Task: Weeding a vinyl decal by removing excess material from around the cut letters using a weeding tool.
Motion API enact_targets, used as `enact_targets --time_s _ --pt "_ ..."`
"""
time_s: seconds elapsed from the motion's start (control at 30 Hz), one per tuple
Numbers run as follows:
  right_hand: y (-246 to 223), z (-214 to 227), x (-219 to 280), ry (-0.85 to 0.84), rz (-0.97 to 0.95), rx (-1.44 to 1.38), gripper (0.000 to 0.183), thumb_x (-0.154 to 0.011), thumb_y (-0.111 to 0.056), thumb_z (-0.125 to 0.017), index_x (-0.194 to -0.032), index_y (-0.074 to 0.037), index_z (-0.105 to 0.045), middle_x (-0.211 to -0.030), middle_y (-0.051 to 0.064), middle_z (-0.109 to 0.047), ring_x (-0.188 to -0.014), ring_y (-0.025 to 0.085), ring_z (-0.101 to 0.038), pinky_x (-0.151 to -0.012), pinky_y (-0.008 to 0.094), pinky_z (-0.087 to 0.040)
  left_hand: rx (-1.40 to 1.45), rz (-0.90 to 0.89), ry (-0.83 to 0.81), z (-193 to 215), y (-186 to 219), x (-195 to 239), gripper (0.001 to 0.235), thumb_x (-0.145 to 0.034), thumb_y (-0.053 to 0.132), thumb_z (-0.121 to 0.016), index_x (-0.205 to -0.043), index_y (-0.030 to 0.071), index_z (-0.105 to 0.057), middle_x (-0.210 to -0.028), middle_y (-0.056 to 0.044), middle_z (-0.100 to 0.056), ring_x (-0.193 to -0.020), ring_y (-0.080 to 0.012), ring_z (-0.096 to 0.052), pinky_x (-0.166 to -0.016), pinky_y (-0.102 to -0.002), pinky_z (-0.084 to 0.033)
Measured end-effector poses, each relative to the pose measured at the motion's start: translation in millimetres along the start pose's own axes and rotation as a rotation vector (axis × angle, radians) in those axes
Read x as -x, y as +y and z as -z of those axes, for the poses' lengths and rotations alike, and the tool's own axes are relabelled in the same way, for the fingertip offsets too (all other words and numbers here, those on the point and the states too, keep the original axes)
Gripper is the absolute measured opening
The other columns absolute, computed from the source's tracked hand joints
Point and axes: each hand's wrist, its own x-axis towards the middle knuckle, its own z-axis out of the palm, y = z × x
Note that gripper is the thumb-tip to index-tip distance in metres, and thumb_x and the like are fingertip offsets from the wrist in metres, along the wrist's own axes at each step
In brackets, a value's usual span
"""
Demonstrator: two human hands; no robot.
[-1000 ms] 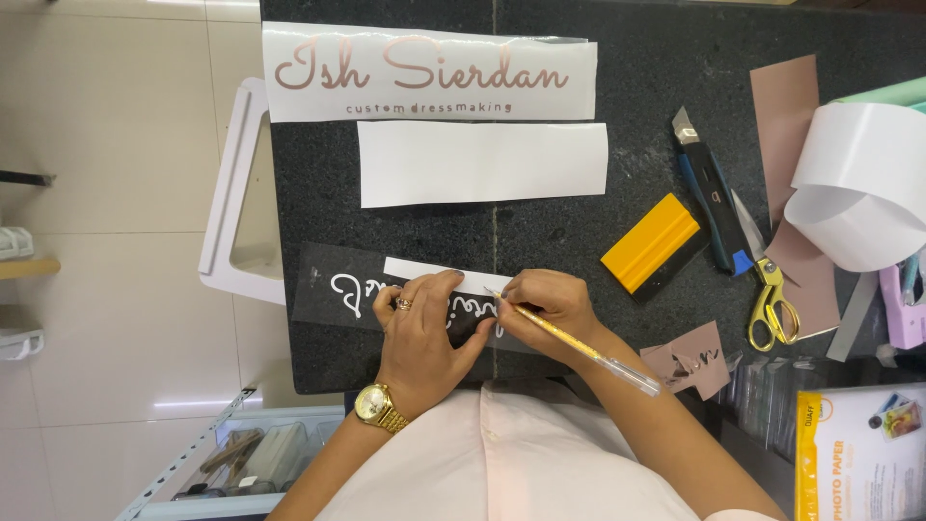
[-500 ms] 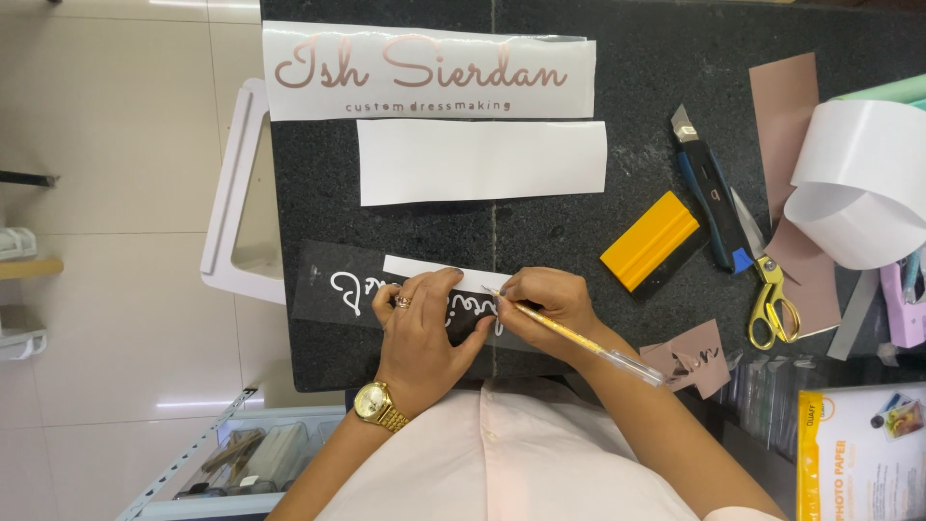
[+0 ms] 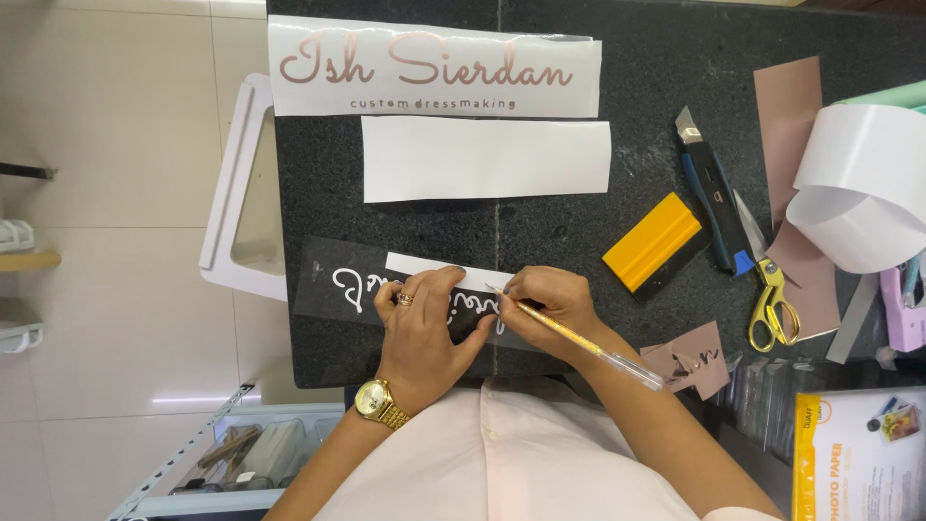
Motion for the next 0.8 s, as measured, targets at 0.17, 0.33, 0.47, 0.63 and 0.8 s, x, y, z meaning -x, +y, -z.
enact_targets --time_s 0.17,0.33,0.47,0.63,0.8 --pt "-1 1 -1 -0.015 0.006 -0.004 0.019 -0.083 -0.003 -0.076 -0.065 -0.003 -0.068 -0.052 0.013 -0.067 -0.039 0.023 -0.058 -0.038 0.029 -0.045 -0.003 0.006 -0.005 0 1 -1 0.062 -0.081 0.023 -0.080 -0.130 0.005 -0.048 -0.114 -0.012 -0.061 -0.107 -0.0289 -0.056 -0.093 -0.051 -0.022" --pt "-4 1 -2 -0.012 0.008 -0.004 0.020 -0.084 -0.004 -0.076 -0.066 -0.003 -0.068 -0.053 0.012 -0.067 -0.039 0.023 -0.059 -0.038 0.029 -0.046 0.000 0.004 -0.009 0 0 -1 0.062 -0.081 0.023 -0.080 -0.130 0.005 -0.047 -0.115 -0.013 -0.061 -0.108 -0.0292 -0.056 -0.093 -0.051 -0.023" --pt "-5 1 -2 -0.014 0.011 -0.009 0.019 -0.084 -0.003 -0.076 -0.066 -0.003 -0.068 -0.054 0.013 -0.068 -0.040 0.025 -0.059 -0.038 0.030 -0.046 0.000 0.006 -0.009 0 0 0 0.063 -0.081 0.023 -0.080 -0.131 0.005 -0.047 -0.115 -0.013 -0.061 -0.107 -0.0293 -0.057 -0.092 -0.051 -0.023" --pt "-3 2 -1 -0.001 -0.006 -0.037 0.019 -0.083 -0.002 -0.076 -0.066 -0.003 -0.067 -0.052 0.013 -0.067 -0.038 0.021 -0.057 -0.036 0.028 -0.044 -0.009 0.006 -0.002 -2 0 1 0.063 -0.081 0.024 -0.080 -0.131 0.006 -0.047 -0.116 -0.012 -0.061 -0.107 -0.0287 -0.057 -0.093 -0.051 -0.022" --pt "4 2 2 0.008 -0.004 -0.025 0.018 -0.081 -0.003 -0.077 -0.065 -0.003 -0.068 -0.052 0.012 -0.067 -0.038 0.020 -0.055 -0.036 0.027 -0.043 -0.008 0.006 0.005 -1 0 1 0.061 -0.081 0.025 -0.080 -0.130 0.006 -0.048 -0.116 -0.011 -0.062 -0.107 -0.0275 -0.058 -0.093 -0.050 -0.023"
